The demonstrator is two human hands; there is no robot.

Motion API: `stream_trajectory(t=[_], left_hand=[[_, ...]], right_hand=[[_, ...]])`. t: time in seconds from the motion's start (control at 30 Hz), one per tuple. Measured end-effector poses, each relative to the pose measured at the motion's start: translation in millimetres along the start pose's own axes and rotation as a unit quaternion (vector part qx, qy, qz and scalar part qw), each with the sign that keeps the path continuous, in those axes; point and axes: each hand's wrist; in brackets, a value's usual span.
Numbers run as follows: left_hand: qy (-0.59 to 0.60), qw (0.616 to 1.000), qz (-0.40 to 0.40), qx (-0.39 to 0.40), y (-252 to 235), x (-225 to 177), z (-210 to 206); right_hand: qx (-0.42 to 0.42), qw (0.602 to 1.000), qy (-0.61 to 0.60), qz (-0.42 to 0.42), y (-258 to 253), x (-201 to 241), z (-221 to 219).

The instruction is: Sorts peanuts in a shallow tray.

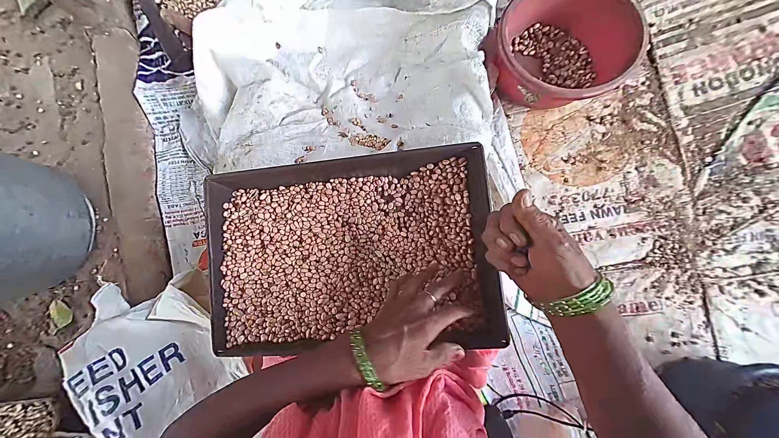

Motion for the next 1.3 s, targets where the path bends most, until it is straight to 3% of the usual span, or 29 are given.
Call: stream_trajectory(t=[0.1, 0.17, 0.27, 0.37, 0.47, 0.57, 0.67, 0.73, 0.87, 0.93, 1.03, 1.1, 1.23, 1.3], left_hand=[[-0.053, 0.990, 0.017, -0.129, 14, 31, 19], [-0.103, 0.979, 0.053, -0.169, 12, 56, 32], [-0.126, 0.974, 0.077, -0.169, 10, 64, 39], [-0.089, 0.984, 0.093, -0.121, 15, 53, 44], [-0.045, 0.991, 0.087, -0.092, 27, 53, 56], [-0.046, 0.987, 0.063, -0.138, 44, 62, 62], [-0.074, 0.976, 0.070, -0.194, 55, 76, 70], [-0.086, 0.972, 0.080, -0.204, 58, 80, 78], [-0.102, 0.966, 0.070, -0.226, 59, 84, 90], [-0.113, 0.961, 0.077, -0.239, 57, 85, 94], [-0.131, 0.954, 0.103, -0.247, 51, 88, 102], [-0.143, 0.951, 0.120, -0.246, 41, 93, 108], [-0.133, 0.944, 0.113, -0.279, 7, 116, 118], [-0.090, 0.944, 0.098, -0.301, -8, 123, 118]], right_hand=[[-0.013, 0.998, 0.056, 0.014, -9, -3, -8], [-0.029, 0.975, 0.217, 0.031, -18, -8, -11], [0.006, 0.833, 0.552, 0.039, -33, -13, -16], [0.019, 0.725, 0.689, -0.011, -44, -17, -37], [0.037, 0.661, 0.748, -0.046, -62, -18, -45], [0.053, 0.613, 0.786, -0.058, -78, -28, -45], [0.061, 0.591, 0.799, -0.092, -86, -22, -44], [0.027, 0.598, 0.795, -0.097, -90, -8, -42], [-0.045, 0.636, 0.770, -0.010, -91, 9, -31], [-0.024, 0.668, 0.744, -0.016, -86, 15, -28], [0.037, 0.682, 0.730, -0.032, -76, 9, -26], [0.088, 0.662, 0.741, -0.067, -72, 4, -32], [0.162, 0.563, 0.791, -0.173, -72, -6, -49], [0.172, 0.543, 0.795, -0.212, -67, -4, -53]])
Point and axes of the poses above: each hand's wrist, its own y-axis away from the middle knuckle, its own z-axis out of the back of the hand, x = y × z, and after that the axes turned 6 degrees about x, right-handed
